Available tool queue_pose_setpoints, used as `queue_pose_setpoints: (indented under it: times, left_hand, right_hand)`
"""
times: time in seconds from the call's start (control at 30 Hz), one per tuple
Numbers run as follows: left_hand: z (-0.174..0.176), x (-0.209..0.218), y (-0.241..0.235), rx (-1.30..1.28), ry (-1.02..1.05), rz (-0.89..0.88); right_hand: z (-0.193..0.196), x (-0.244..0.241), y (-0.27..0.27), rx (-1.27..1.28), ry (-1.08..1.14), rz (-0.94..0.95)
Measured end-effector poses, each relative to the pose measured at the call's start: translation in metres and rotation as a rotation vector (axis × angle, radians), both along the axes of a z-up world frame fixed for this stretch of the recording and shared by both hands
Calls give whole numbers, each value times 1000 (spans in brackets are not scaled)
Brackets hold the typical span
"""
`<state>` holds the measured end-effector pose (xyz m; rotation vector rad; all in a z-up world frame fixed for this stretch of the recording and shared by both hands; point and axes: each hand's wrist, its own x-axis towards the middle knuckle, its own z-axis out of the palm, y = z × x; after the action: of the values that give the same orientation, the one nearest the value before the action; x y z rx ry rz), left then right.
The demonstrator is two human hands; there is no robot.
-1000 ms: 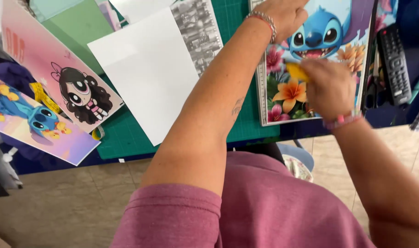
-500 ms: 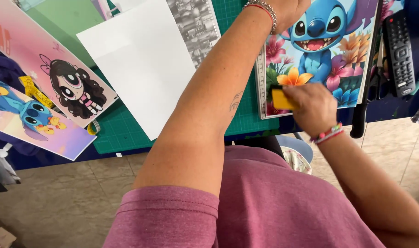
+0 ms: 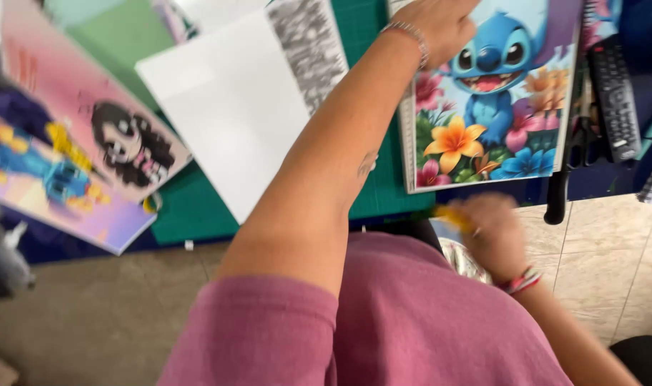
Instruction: Applying a protective adhesive film to a printed cover using a squeegee tool to smooth out bubbles
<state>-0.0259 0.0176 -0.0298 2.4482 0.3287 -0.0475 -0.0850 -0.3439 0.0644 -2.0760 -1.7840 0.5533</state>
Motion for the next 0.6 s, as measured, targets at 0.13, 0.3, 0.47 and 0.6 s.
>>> queue_pose_setpoints:
  times: [0.13,0.3,0.47,0.6]
  left_hand:
    - [-15,-5,-13,-94,85,26]
    - [-21,-6,-13,-8,124,-39]
    - [-26,-14,-13,44,-76,8]
    - [3,-15,-10,46,58,-2]
  right_hand:
    - [19,79,73,151,-237,-65]
    - [-56,143,136,204,-493,-141]
    - [-45,103,109,148,-502,-106]
    - [-24,49,69,20,-435,-125]
